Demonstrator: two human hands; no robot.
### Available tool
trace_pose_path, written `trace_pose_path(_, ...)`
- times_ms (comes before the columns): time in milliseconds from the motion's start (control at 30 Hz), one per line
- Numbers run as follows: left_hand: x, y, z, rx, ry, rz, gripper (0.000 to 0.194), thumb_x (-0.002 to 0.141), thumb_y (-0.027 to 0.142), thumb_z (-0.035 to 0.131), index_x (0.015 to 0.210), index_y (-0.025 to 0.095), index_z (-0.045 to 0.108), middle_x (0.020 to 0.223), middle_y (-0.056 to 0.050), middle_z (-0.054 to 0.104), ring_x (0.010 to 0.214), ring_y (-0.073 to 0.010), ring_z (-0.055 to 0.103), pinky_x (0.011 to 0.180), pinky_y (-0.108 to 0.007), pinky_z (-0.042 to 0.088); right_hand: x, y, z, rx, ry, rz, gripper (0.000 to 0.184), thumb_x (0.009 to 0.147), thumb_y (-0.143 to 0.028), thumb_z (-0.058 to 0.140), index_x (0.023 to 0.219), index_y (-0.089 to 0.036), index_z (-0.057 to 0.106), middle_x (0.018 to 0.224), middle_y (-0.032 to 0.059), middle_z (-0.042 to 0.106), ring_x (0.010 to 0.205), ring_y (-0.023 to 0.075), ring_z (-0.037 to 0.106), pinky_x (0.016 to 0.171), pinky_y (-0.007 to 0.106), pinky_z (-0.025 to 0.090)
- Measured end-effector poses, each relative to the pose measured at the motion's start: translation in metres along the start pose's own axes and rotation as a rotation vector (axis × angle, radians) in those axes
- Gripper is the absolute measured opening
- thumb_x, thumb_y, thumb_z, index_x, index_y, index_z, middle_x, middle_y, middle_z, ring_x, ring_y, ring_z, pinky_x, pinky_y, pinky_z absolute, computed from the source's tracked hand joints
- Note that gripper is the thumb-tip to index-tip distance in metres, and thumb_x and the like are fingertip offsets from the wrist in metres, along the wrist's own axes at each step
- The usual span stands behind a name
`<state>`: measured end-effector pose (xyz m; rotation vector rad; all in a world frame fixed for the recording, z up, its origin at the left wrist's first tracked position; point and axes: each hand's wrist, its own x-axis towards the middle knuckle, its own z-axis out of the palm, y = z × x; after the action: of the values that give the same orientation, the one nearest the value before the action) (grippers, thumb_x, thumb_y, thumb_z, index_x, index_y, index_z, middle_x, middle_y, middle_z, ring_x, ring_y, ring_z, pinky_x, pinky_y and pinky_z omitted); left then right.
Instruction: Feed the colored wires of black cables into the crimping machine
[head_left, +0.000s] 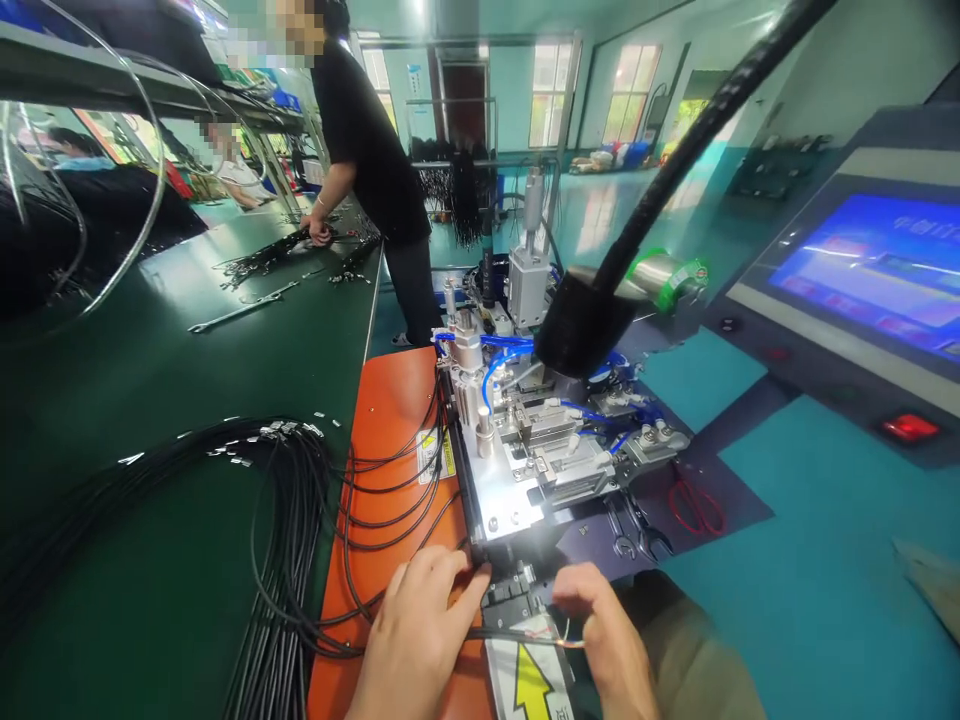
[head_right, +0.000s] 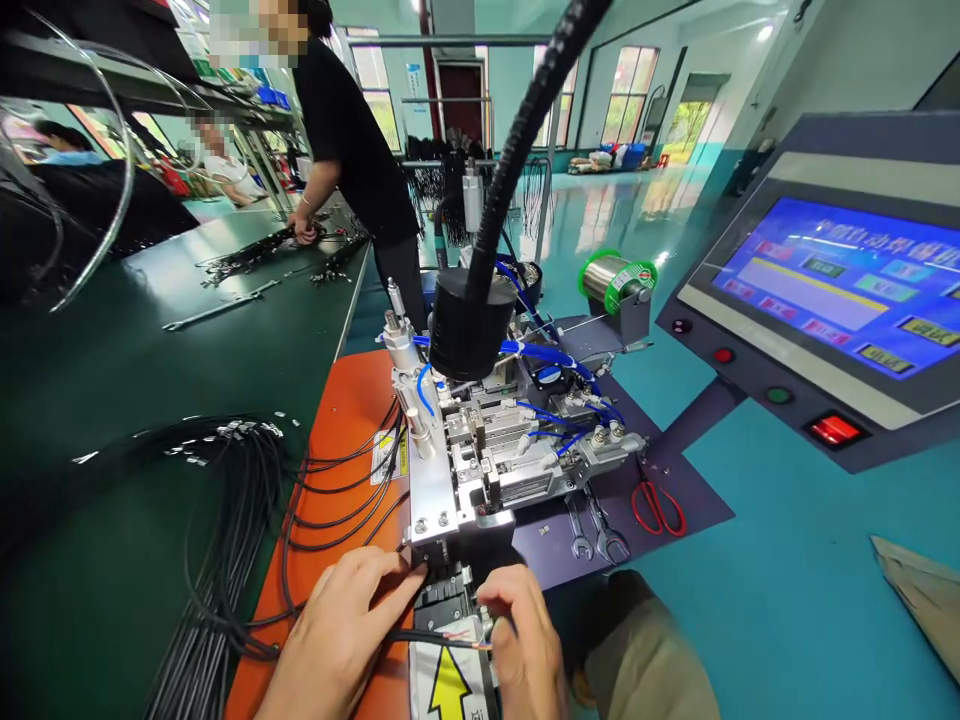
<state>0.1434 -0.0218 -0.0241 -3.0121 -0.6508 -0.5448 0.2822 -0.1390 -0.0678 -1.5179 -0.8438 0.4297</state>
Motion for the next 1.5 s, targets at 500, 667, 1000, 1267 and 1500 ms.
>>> trace_pose_path(500, 0.006, 0.023, -0.011, -0.183, 0.003, 0.098, 0.041, 0.093, 0.023, 0.019, 0.097, 0.012, 0.058, 0.056, -0.001, 0.05, 0.045, -0.0118, 0.051, 0.037, -0.019, 0.038, -0.001, -0.019, 0.006, -0.014, -0.253, -0.162, 0.008, 0.08, -0.027, 0.054, 0.073, -0.022, 0.055, 0.068, -0.0002, 0.055, 0.065, 0.0165, 0.051, 0.06, 0.026, 0.041)
trace_pose_path(667, 0.006, 0.022, -0.012, -0.249, -0.041, 0.099, 0.04, 0.091, 0.018, 0.019, 0.112, 0.011, 0.053, 0.062, -0.003, 0.053, 0.049, -0.0121, 0.055, 0.04, -0.018, 0.043, 0.003, -0.014, -0.003, 0.107, -0.258, -0.095, 0.013, 0.079, -0.025, 0.053, 0.069, -0.02, 0.058, 0.066, 0.0004, 0.057, 0.064, 0.0162, 0.052, 0.059, 0.026, 0.041)
trace_pose_path(1000, 0.017, 0.03, -0.017, -0.537, -0.039, -0.049, 0.038, 0.091, 0.032, 0.029, 0.076, 0.019, 0.062, 0.061, -0.003, 0.055, 0.053, -0.0133, 0.051, 0.044, -0.021, 0.037, 0.014, -0.029, -0.009, 0.133, -0.192, 0.293, 0.019, 0.069, -0.033, 0.062, 0.06, -0.017, 0.058, 0.061, 0.001, 0.056, 0.061, 0.0169, 0.053, 0.058, 0.025, 0.042)
trace_pose_path(1267, 0.01, 0.03, -0.007, -0.551, 0.031, -0.056, 0.028, 0.089, 0.022, 0.036, 0.083, 0.018, 0.063, 0.058, -0.002, 0.052, 0.052, -0.0144, 0.048, 0.044, -0.023, 0.034, 0.012, -0.026, -0.01, 0.158, -0.21, 0.345, 0.023, 0.072, -0.037, 0.062, 0.062, -0.017, 0.061, 0.063, 0.0026, 0.059, 0.063, 0.0174, 0.054, 0.06, 0.024, 0.044)
trace_pose_path(1500, 0.008, 0.03, -0.006, -0.574, 0.081, -0.067, 0.022, 0.084, 0.012, 0.039, 0.077, 0.016, 0.059, 0.059, -0.002, 0.049, 0.054, -0.0139, 0.047, 0.046, -0.022, 0.034, 0.015, -0.033, -0.009, 0.192, -0.207, 0.438, 0.027, 0.067, -0.041, 0.065, 0.06, -0.016, 0.06, 0.06, 0.0024, 0.057, 0.06, 0.0167, 0.052, 0.051, 0.022, 0.043)
